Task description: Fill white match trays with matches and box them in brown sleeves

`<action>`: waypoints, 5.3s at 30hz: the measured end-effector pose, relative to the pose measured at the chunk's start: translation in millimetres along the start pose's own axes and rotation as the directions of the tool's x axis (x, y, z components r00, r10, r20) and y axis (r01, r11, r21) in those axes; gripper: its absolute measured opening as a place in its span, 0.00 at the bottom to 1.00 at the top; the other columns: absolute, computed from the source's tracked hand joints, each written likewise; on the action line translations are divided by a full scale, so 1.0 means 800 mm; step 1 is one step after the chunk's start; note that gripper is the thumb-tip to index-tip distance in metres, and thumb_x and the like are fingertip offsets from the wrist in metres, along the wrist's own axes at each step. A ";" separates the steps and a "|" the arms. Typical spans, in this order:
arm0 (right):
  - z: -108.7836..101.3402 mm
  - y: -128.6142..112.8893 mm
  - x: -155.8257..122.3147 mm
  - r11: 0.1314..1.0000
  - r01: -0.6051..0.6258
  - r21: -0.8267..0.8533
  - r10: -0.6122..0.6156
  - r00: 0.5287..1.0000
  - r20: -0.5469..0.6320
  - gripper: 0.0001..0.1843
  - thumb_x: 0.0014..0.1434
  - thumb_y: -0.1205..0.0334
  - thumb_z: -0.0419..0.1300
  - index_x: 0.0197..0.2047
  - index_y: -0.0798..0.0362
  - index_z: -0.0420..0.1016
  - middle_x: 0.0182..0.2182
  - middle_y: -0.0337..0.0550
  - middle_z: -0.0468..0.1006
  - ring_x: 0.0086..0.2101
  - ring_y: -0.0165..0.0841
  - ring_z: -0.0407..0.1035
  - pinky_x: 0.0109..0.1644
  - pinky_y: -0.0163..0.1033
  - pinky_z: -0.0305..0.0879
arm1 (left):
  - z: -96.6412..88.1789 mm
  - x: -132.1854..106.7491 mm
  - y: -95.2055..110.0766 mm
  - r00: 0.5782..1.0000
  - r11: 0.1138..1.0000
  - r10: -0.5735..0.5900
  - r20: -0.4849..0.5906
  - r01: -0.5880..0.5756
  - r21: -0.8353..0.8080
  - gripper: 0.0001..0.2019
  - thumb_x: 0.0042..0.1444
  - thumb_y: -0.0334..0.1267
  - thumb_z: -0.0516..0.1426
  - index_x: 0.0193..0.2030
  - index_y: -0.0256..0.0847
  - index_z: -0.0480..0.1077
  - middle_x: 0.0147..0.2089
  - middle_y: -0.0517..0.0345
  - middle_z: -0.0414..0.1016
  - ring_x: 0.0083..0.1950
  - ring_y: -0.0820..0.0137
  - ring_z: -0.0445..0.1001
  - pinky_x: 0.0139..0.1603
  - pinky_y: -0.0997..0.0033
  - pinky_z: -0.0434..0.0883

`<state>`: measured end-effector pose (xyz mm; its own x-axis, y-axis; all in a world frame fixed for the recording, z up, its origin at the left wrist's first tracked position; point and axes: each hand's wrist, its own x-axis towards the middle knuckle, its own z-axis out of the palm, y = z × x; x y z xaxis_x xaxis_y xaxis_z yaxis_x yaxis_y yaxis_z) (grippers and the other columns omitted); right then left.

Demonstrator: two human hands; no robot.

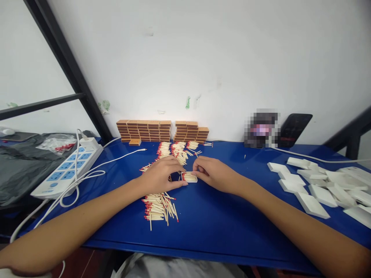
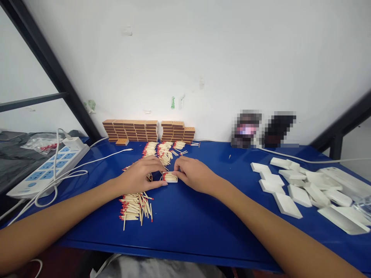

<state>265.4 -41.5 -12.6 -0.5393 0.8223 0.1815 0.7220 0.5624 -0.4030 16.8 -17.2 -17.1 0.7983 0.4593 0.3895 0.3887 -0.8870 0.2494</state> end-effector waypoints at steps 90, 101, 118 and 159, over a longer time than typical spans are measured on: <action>0.000 0.006 0.000 0.992 0.019 0.122 -0.023 0.999 0.035 0.08 0.67 0.58 0.58 0.39 0.51 0.76 0.29 0.39 0.76 0.29 0.31 0.67 0.35 0.37 0.60 | 0.001 0.000 0.001 0.999 0.999 0.038 0.001 -0.038 -0.025 0.15 0.63 0.49 0.62 0.47 0.38 0.78 0.42 0.49 0.79 0.47 0.61 0.76 0.51 0.59 0.72; 0.005 0.005 0.001 0.989 -0.037 0.144 0.031 0.999 0.043 0.09 0.67 0.59 0.56 0.39 0.52 0.77 0.28 0.39 0.76 0.27 0.30 0.65 0.32 0.35 0.56 | 0.002 0.000 0.000 0.998 0.998 0.055 -0.023 -0.056 -0.026 0.15 0.63 0.49 0.63 0.48 0.39 0.77 0.42 0.50 0.79 0.47 0.62 0.76 0.51 0.59 0.72; 0.012 0.004 0.002 0.996 0.007 0.086 -0.005 1.000 -0.025 0.10 0.68 0.60 0.56 0.37 0.52 0.76 0.29 0.40 0.75 0.29 0.30 0.65 0.33 0.36 0.55 | 0.003 0.001 0.000 0.996 0.995 0.091 -0.016 -0.091 -0.033 0.12 0.65 0.46 0.61 0.49 0.40 0.77 0.45 0.50 0.79 0.49 0.62 0.75 0.53 0.59 0.72; -0.059 0.096 0.082 0.571 -0.286 0.770 0.763 0.530 -0.369 0.12 0.60 0.55 0.65 0.31 0.53 0.71 0.25 0.39 0.71 0.25 0.27 0.64 0.20 0.29 0.58 | 0.000 -0.001 0.000 0.966 0.981 -0.108 -0.237 0.141 0.130 0.16 0.61 0.52 0.63 0.43 0.40 0.79 0.39 0.50 0.79 0.43 0.61 0.77 0.48 0.57 0.75</action>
<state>306.1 59.6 10.7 0.4251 0.8972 0.1198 0.2327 0.0196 -0.9724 16.3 -18.0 -17.5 0.6199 0.5502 0.5594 0.5538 -0.8119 0.1848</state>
